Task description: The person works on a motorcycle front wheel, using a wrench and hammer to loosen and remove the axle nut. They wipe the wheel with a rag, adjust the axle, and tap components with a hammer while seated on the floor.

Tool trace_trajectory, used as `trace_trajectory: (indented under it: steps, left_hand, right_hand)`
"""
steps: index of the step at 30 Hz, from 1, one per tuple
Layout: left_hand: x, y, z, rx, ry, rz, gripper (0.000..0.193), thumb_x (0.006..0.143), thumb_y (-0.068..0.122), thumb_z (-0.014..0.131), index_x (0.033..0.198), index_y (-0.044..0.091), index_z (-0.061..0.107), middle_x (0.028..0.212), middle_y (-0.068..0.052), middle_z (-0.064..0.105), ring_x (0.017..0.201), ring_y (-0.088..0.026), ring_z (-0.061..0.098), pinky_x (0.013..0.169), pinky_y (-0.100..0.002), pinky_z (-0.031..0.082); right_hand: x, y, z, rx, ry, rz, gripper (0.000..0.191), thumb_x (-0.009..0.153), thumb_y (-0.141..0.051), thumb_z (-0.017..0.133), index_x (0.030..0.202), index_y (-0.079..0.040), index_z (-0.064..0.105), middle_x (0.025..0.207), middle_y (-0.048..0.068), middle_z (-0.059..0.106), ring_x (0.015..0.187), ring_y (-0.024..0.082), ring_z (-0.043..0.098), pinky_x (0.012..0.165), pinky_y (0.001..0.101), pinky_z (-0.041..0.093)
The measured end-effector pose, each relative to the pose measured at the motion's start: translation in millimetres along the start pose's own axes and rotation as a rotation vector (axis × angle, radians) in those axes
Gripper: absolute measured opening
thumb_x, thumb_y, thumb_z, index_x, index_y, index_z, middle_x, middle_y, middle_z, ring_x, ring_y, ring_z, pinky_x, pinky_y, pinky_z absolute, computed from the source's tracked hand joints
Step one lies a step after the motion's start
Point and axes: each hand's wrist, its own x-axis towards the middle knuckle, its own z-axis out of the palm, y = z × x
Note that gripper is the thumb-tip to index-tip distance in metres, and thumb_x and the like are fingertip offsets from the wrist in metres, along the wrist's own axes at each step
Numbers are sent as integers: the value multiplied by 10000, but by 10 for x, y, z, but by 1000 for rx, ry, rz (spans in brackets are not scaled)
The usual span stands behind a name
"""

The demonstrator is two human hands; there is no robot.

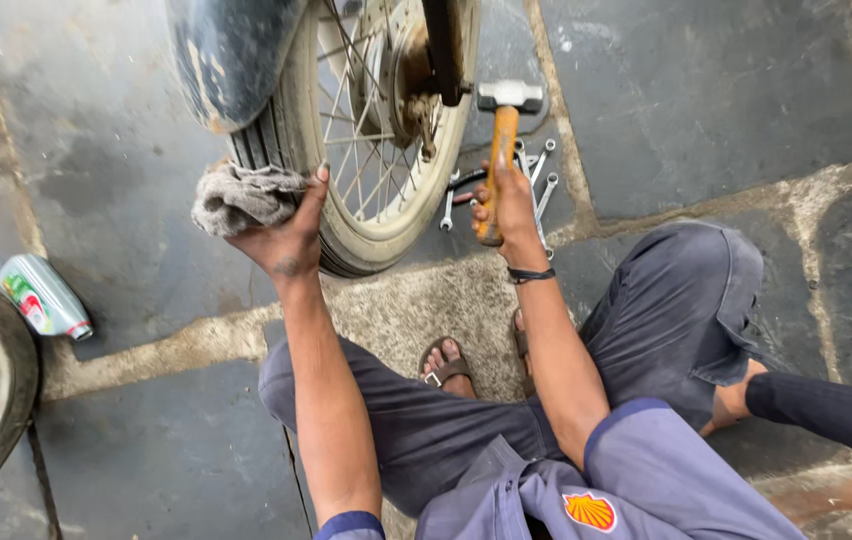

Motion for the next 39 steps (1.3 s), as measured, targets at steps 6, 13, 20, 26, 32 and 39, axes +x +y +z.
trace_trajectory:
  steps: [6,13,20,26,32,39]
  left_hand:
    - [4,84,26,37,-9,54,727,774,-43,966,1324,-32,491,1243,-138,605,1099,-233,635,997,-382,591]
    - [-56,-56,15,-47,-33,109,801,849,-78,949,1419,21,395,1383,-113,522,1232,-209,561,1103,-342,539]
    - [6,112,39,-63,-21,19,771,796,-54,937,1375,-9,429,1304,-127,556,1173,-205,589,1023,-345,592]
    - [-23,32,3,-26,-53,47,781,819,-83,942,1405,1,432,1345,-136,552,1215,-221,595,1085,-362,580]
    - [-93,-147,-35,-97,-47,76,821,846,-107,940,1412,41,364,1394,-116,485,1291,-208,537,1139,-370,540]
    - [-2,-67,-13,-46,26,21,885,759,-92,943,1397,8,339,1349,-126,490,1222,-232,564,1068,-381,564]
  right_hand:
    - [-60,-833,-834,174,393,-275,366,1041,-440,594,1130,-94,514,765,41,533,523,145,538,441,323,479]
    - [-188,-855,-292,454,609,-637,376,1026,-479,556,1187,-150,473,718,50,464,487,132,461,443,339,462]
    - [-101,-330,-134,117,-161,61,397,1031,-406,582,1219,-58,541,690,3,507,462,119,503,390,312,467]
    - [-57,-999,-1067,190,446,-362,301,1043,-386,592,1135,-105,531,733,33,545,522,149,541,451,347,496]
    - [-360,-958,23,347,633,-639,378,1041,-424,545,1255,-120,479,720,43,513,496,137,513,452,339,503]
    - [-322,-737,59,27,-238,25,456,1089,-430,523,1290,-21,548,692,16,517,457,86,517,399,284,493]
